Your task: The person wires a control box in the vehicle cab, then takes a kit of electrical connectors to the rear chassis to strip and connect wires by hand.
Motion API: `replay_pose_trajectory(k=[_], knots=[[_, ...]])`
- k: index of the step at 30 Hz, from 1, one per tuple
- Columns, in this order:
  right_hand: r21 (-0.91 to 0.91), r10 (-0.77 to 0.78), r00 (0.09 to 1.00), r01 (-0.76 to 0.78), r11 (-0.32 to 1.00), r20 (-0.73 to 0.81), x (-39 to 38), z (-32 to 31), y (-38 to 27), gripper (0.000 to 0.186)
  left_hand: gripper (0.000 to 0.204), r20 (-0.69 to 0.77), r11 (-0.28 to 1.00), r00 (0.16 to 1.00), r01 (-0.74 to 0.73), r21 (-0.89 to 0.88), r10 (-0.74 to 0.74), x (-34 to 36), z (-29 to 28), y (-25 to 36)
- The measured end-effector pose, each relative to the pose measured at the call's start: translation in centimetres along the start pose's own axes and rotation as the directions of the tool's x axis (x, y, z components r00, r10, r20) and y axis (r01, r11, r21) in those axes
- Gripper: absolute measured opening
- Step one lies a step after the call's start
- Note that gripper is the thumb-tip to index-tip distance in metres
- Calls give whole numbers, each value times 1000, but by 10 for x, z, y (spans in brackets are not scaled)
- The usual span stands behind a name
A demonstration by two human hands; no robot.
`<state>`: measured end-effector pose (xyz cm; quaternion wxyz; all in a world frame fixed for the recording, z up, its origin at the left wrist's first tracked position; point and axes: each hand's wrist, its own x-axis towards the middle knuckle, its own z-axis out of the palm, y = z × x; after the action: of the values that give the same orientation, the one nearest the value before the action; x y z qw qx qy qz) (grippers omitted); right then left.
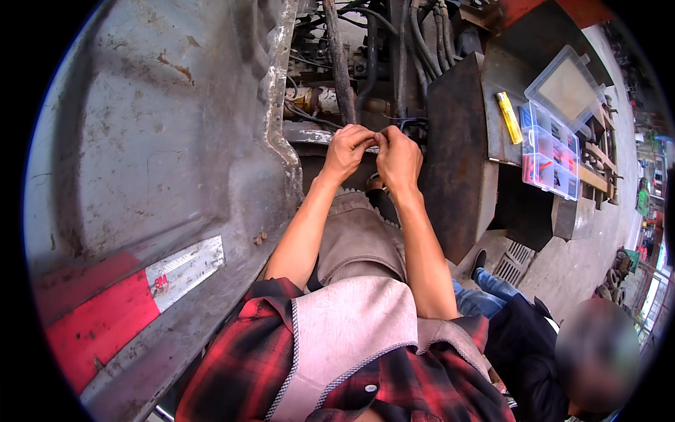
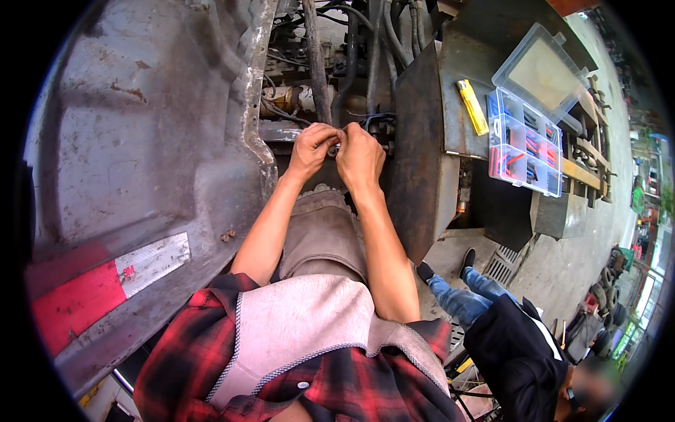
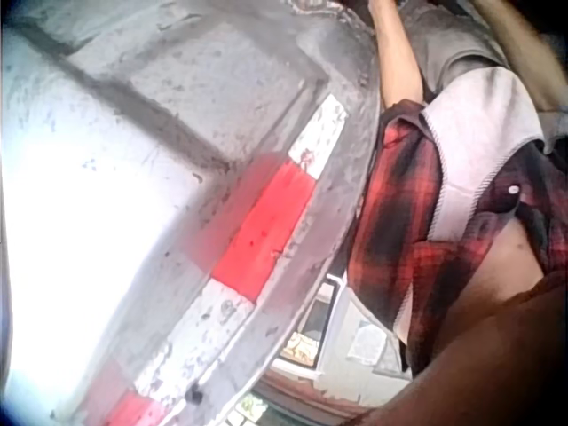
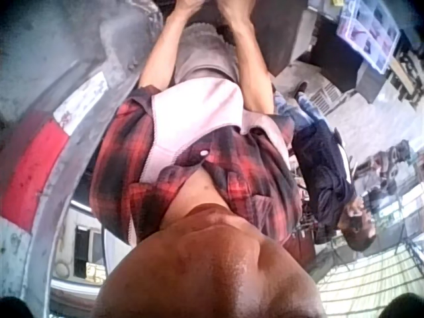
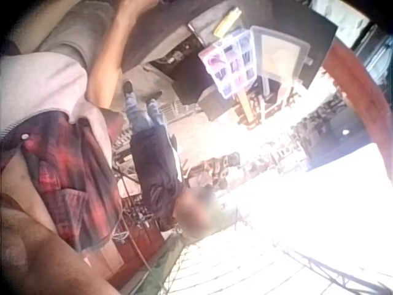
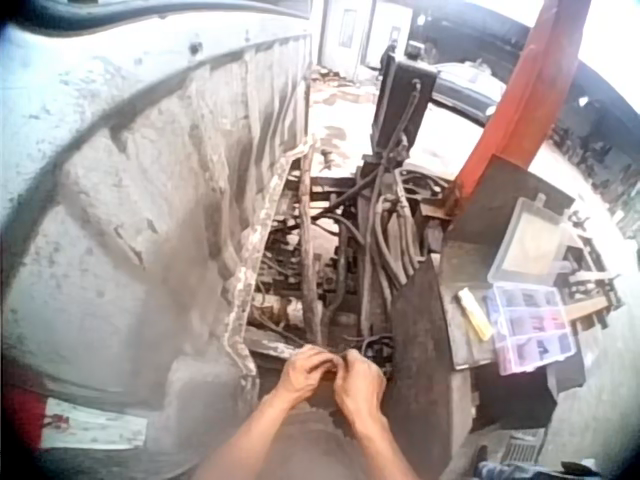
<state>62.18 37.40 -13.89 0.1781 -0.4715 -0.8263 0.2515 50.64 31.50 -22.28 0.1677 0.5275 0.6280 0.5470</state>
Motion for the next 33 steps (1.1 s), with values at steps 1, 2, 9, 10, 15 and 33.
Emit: replay_pose_trajectory(k=[1,2,9,10,15,33], knots=[[-6,-14,1000,14,1000,-15,0,2,-1,18,17,-13,999,1000,12,-32,-13,-1,1,-3],[-12,-28,999,28,1000,-29,1,3,-1,18,17,-29,997,999,35,-72,-37,-2,3,-5],[50,-6,999,8,999,-46,4,12,0,16,13,-88,977,986,124,-174,-141,-9,4,-19],[68,14,999,-11,998,-38,4,14,1,16,12,-97,980,986,122,-156,-138,-9,3,-20],[139,76,997,-78,987,20,12,9,3,17,15,-65,971,982,165,-171,-178,-2,-4,-9],[92,53,993,-43,995,-106,16,17,-1,17,13,-69,906,968,201,-373,-243,14,4,1]])
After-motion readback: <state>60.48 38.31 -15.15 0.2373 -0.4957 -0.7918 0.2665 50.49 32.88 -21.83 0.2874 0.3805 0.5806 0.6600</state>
